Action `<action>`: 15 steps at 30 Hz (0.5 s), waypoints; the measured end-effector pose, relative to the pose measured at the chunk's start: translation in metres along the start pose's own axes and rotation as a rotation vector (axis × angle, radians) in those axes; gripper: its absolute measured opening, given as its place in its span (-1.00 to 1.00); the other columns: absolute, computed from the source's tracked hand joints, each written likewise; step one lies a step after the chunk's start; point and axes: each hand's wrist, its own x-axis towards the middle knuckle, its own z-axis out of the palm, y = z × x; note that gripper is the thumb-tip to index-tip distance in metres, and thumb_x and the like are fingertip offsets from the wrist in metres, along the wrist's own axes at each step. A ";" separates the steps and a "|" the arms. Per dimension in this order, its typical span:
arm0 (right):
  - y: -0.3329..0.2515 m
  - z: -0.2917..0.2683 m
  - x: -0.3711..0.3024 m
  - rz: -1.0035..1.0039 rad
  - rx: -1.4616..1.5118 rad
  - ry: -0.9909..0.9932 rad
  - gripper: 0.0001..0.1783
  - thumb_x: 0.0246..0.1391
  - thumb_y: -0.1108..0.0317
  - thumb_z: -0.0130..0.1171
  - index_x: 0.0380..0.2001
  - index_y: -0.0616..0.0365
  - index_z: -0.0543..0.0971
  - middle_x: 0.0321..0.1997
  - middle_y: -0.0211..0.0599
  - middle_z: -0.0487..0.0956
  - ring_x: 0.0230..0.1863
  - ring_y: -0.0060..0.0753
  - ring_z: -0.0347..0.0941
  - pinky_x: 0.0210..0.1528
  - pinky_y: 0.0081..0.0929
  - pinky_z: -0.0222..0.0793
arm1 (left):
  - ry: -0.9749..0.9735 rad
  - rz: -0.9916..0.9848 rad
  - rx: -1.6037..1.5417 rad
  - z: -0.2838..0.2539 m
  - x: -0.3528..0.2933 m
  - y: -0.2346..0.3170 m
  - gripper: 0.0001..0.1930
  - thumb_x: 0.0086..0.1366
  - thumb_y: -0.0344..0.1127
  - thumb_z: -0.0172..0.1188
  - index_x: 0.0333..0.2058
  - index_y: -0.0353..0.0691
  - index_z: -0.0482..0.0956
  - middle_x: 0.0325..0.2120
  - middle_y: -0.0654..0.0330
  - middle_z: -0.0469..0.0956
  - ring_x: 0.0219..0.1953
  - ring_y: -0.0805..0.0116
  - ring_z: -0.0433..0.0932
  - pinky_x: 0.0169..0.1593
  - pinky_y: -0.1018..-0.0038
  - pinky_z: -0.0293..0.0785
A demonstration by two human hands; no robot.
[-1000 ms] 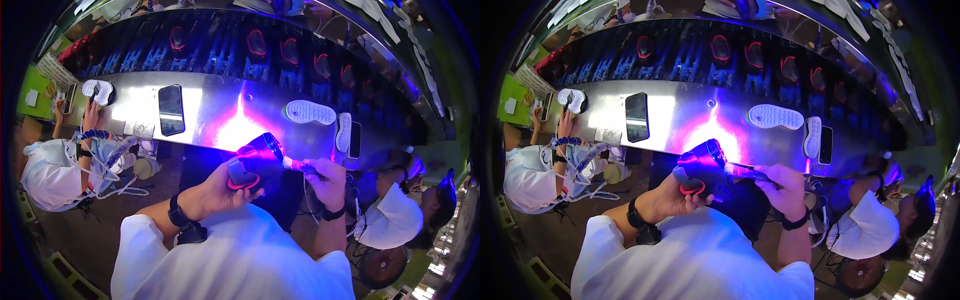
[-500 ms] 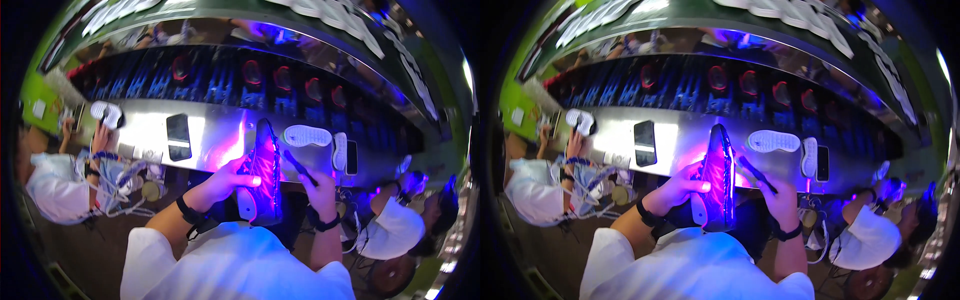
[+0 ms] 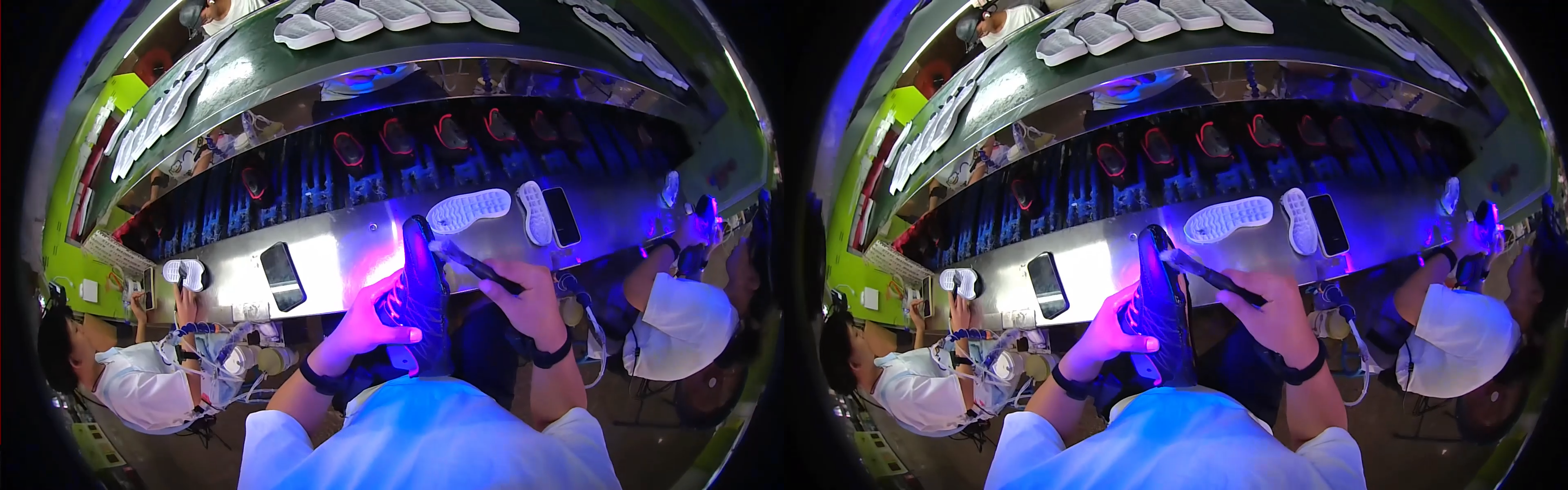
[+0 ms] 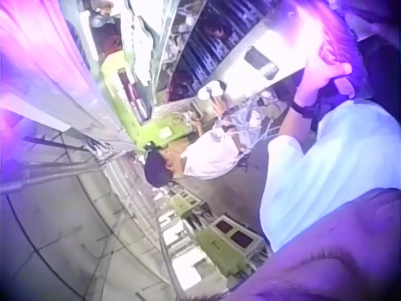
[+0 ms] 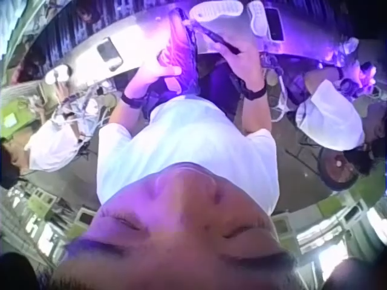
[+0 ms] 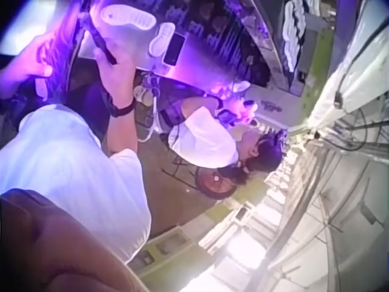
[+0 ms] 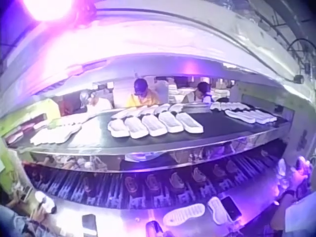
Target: The recorder is applying a liquid adhesive or treatment to the edge of a shoe upper using a small brush while it is illuminated by a purple light on a manufacturing line.
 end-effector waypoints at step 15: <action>0.052 0.043 -0.039 0.120 0.011 -0.174 -0.60 0.04 0.45 0.42 -0.01 0.26 0.67 -0.13 -0.11 0.71 -0.07 -0.27 0.64 0.09 -0.38 0.47 | 0.203 0.046 -0.246 -0.089 0.050 -0.018 -0.44 0.36 -0.20 0.30 0.25 -0.30 0.40 0.04 0.15 0.58 0.05 0.35 0.58 0.20 0.34 0.48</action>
